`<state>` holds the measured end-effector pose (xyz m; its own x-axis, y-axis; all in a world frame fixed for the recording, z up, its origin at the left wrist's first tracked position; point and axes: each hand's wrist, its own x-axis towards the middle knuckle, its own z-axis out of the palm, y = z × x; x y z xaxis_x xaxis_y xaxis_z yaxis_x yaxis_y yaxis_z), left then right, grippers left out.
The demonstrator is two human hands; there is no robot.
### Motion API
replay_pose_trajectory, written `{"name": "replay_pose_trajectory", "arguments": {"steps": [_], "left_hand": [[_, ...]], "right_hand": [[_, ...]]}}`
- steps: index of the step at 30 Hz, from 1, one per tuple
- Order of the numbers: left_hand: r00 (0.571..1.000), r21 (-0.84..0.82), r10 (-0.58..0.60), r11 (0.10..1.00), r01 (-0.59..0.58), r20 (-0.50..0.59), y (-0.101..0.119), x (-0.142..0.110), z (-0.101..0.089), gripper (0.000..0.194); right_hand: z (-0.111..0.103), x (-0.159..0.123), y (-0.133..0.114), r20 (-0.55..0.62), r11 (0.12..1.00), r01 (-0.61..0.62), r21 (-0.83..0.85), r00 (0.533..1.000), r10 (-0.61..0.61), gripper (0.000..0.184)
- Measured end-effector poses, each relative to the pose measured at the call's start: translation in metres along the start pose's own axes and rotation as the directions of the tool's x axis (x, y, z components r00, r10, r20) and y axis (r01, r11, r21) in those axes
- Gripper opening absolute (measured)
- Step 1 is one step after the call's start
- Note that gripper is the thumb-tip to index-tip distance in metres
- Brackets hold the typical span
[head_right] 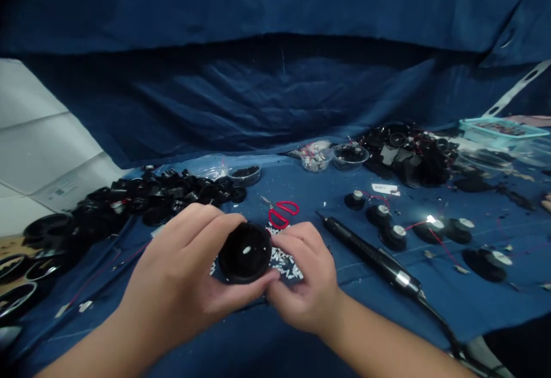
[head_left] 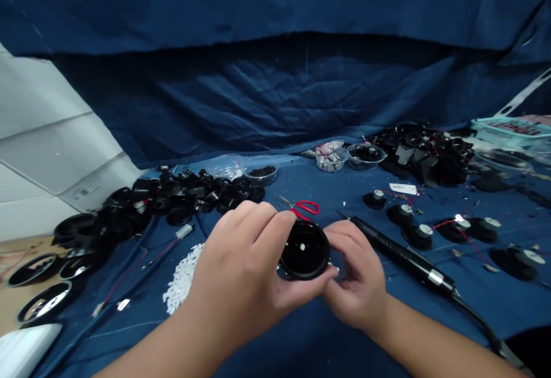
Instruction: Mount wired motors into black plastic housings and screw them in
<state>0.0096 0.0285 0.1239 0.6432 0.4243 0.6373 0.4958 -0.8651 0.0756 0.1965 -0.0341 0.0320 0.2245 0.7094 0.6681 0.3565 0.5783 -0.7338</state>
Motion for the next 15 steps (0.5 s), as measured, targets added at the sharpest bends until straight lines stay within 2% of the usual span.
{"name": "replay_pose_trajectory", "arguments": {"steps": [1,2,4,6,9,12,15], "left_hand": [[1.0,-0.019,0.0,1.0,0.0,0.013,0.0,-0.001,0.001,0.043],[1.0,-0.052,-0.001,0.999,0.002,0.025,0.0,-0.001,0.003,0.044],[1.0,-0.121,0.0,0.993,0.003,0.026,0.002,-0.002,0.008,0.045],[1.0,-0.19,0.001,0.982,-0.001,-0.003,0.004,-0.003,0.015,0.046],[0.997,-0.359,0.003,0.933,-0.029,-0.073,0.006,-0.005,0.024,0.059],[0.998,-0.53,-0.029,0.848,-0.003,-0.053,0.009,-0.007,0.031,0.065],[0.998,-0.588,-0.029,0.808,-0.01,-0.057,0.01,-0.008,0.035,0.065]], "right_hand": [[0.0,0.0,0.0,0.023,0.995,0.077,-0.063,0.997,-0.076,0.033],[0.001,0.001,0.001,0.059,0.984,0.138,-0.111,0.989,-0.132,0.034],[0.002,0.003,0.002,0.127,0.971,0.198,-0.137,0.975,-0.181,0.028],[0.004,0.005,0.004,0.153,0.977,0.195,-0.088,0.972,-0.18,0.027],[0.005,0.007,0.004,0.144,0.97,0.241,-0.035,0.962,-0.233,0.027],[0.006,0.008,0.002,0.137,0.966,0.26,-0.001,0.957,-0.257,0.022],[0.007,0.007,0.001,0.152,0.967,0.256,0.007,0.955,-0.254,0.015]]}}
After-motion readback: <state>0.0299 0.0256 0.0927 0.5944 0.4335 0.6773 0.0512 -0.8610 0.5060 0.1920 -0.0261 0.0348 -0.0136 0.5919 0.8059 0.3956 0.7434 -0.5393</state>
